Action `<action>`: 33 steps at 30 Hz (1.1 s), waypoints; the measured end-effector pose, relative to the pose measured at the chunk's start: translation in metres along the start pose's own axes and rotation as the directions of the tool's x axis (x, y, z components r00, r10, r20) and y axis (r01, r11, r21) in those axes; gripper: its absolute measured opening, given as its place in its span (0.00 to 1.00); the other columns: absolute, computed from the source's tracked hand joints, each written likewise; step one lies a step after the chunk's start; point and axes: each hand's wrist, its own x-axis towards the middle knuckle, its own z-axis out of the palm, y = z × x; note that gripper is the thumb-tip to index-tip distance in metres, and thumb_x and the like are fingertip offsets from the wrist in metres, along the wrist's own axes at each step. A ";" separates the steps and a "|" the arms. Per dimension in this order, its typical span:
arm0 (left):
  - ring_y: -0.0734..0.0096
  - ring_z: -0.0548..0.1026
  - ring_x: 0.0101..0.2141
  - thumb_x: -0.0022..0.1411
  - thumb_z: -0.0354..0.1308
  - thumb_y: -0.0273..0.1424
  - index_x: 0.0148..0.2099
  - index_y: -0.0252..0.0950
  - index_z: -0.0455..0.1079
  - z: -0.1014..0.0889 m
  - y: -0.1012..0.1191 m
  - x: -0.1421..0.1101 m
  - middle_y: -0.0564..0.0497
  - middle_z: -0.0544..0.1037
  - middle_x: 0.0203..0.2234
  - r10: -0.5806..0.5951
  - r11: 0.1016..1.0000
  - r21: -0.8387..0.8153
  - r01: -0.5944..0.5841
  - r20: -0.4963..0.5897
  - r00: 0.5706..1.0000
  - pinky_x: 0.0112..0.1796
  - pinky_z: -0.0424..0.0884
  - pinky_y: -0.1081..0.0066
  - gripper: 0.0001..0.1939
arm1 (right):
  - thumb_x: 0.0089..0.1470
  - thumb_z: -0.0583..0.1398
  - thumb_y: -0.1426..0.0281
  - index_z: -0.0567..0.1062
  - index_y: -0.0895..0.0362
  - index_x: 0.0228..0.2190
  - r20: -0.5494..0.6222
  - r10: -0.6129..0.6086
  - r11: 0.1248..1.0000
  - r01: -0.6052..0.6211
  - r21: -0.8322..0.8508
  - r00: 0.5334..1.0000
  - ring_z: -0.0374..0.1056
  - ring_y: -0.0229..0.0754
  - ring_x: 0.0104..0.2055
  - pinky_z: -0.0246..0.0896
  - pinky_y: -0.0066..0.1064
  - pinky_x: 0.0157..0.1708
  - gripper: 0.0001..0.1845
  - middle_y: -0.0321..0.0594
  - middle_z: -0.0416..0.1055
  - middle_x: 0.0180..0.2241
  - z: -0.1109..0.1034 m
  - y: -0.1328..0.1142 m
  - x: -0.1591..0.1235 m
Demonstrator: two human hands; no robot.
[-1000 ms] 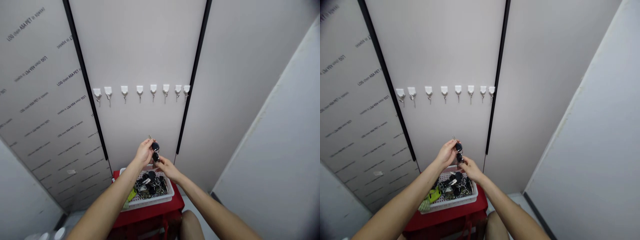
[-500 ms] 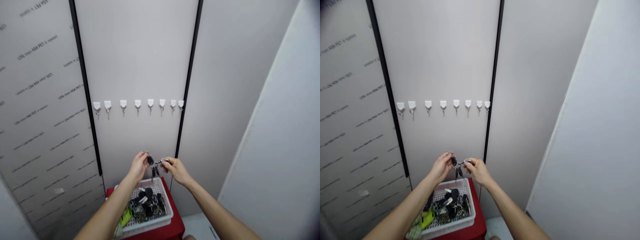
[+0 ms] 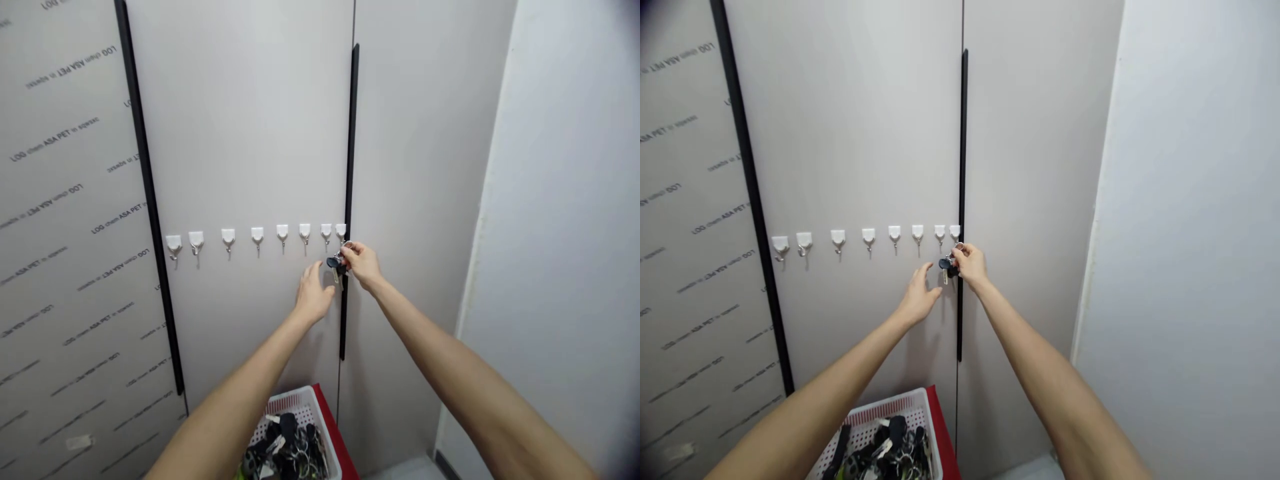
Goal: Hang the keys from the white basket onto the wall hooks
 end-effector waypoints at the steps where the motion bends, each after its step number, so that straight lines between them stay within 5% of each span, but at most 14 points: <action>1: 0.62 0.56 0.44 0.38 0.52 0.23 0.44 0.36 0.56 0.004 -0.001 0.002 0.45 0.61 0.42 -0.031 0.999 -0.026 0.032 0.026 0.999 0.44 0.49 0.66 0.26 | 0.34 0.54 0.67 0.62 0.59 0.24 -0.028 -0.013 1.000 0.013 -0.017 1.000 0.55 0.27 0.14 0.49 0.19 0.12 0.11 0.30 0.61 0.15 0.000 0.000 0.005; 4: 0.63 0.58 0.43 0.37 0.53 0.23 0.43 0.37 0.58 0.010 -0.007 0.000 0.46 0.62 0.40 -0.084 0.990 -0.105 0.090 0.054 0.995 0.44 0.49 0.67 0.25 | 0.33 0.55 0.68 0.60 0.58 0.31 -0.119 -0.048 0.993 0.034 -0.110 0.992 0.56 0.29 0.13 0.51 0.20 0.13 0.18 0.28 0.62 0.14 0.001 0.003 0.017; 8: 0.65 0.60 0.40 0.37 0.53 0.23 0.40 0.37 0.61 0.007 -0.031 -0.020 0.46 0.63 0.39 -0.172 0.977 -0.114 0.181 0.082 0.982 0.43 0.50 0.67 0.22 | 0.33 0.55 0.68 0.62 0.58 0.28 -0.106 -0.036 0.970 0.010 -0.242 0.994 0.57 0.30 0.12 0.51 0.22 0.13 0.15 0.28 0.61 0.12 0.001 0.011 0.022; 12: 0.68 0.64 0.34 0.36 0.54 0.23 0.36 0.35 0.63 -0.014 -0.072 -0.054 0.47 0.66 0.35 -0.315 0.948 -0.023 0.317 0.080 0.946 0.39 0.55 0.67 0.19 | 0.34 0.54 0.66 0.64 0.58 0.28 -0.099 -0.079 0.930 0.038 -0.367 0.992 0.58 0.31 0.14 0.53 0.24 0.16 0.14 0.30 0.61 0.14 -0.006 0.021 0.011; 16: 0.69 0.65 0.29 0.35 0.55 0.22 0.29 0.35 0.66 -0.046 -0.115 -0.097 0.48 0.68 0.28 -0.478 0.878 0.033 0.477 0.071 0.875 0.37 0.57 0.69 0.12 | 0.37 0.53 0.68 0.63 0.59 0.33 -0.173 -0.263 0.850 0.143 -0.507 0.949 0.59 0.32 0.23 0.55 0.28 0.26 0.16 0.37 0.64 0.25 -0.007 0.046 -0.029; 18: 0.69 0.65 0.28 0.34 0.55 0.22 0.26 0.35 0.66 -0.059 -0.131 -0.118 0.49 0.69 0.23 -0.527 0.849 0.080 0.522 0.075 0.846 0.36 0.57 0.69 0.10 | 0.38 0.51 0.71 0.63 0.60 0.34 -0.066 -0.306 0.812 0.224 -0.539 0.950 0.59 0.33 0.27 0.54 0.29 0.30 0.15 0.40 0.63 0.30 0.000 0.065 -0.068; 20: 0.68 0.66 0.27 0.34 0.54 0.21 0.24 0.36 0.67 -0.067 -0.142 -0.136 0.50 0.69 0.21 -0.534 0.843 0.150 0.516 0.129 0.835 0.36 0.57 0.69 0.09 | 0.39 0.50 0.74 0.65 0.60 0.32 0.208 -0.224 0.800 0.301 -0.519 0.952 0.59 0.34 0.28 0.54 0.29 0.31 0.13 0.41 0.63 0.30 0.013 0.086 -0.116; 23: 0.68 0.66 0.27 0.34 0.53 0.20 0.22 0.38 0.67 -0.069 -0.151 -0.157 0.52 0.70 0.19 -0.510 0.858 0.230 0.460 0.263 0.819 0.36 0.57 0.70 0.09 | 0.38 0.51 0.75 0.68 0.59 0.28 0.630 0.055 0.831 0.315 -0.459 0.775 0.60 0.34 0.26 0.55 0.27 0.29 0.11 0.40 0.65 0.27 0.036 0.114 -0.181; 26: 0.66 0.67 0.29 0.33 0.53 0.19 0.22 0.38 0.67 -0.064 -0.156 -0.170 0.51 0.71 0.21 -0.478 0.869 0.306 0.388 0.325 0.816 0.37 0.57 0.70 0.11 | 0.37 0.52 0.76 0.69 0.59 0.29 0.773 0.193 0.798 0.362 -0.482 0.605 0.61 0.36 0.29 0.55 0.27 0.31 0.12 0.41 0.67 0.29 0.054 0.133 -0.215; 30: 0.63 0.66 0.33 0.37 0.53 0.25 0.27 0.36 0.67 -0.058 -0.157 -0.177 0.47 0.71 0.26 -0.479 0.810 0.531 0.248 0.356 0.802 0.36 0.58 0.69 0.09 | 0.35 0.53 0.77 0.68 0.59 0.30 0.754 0.333 0.680 0.410 -0.608 0.565 0.61 0.40 0.33 0.53 0.28 0.31 0.15 0.43 0.67 0.30 0.062 0.141 -0.222; 33: 0.64 0.66 0.35 0.39 0.53 0.31 0.34 0.35 0.64 -0.056 -0.154 -0.176 0.46 0.70 0.31 -0.511 0.708 0.689 0.156 0.347 0.786 0.35 0.59 0.69 0.15 | 0.34 0.53 0.77 0.68 0.60 0.30 0.725 0.416 0.706 0.307 -0.638 0.550 0.62 0.36 0.27 0.53 0.24 0.26 0.15 0.39 0.68 0.24 0.063 0.140 -0.217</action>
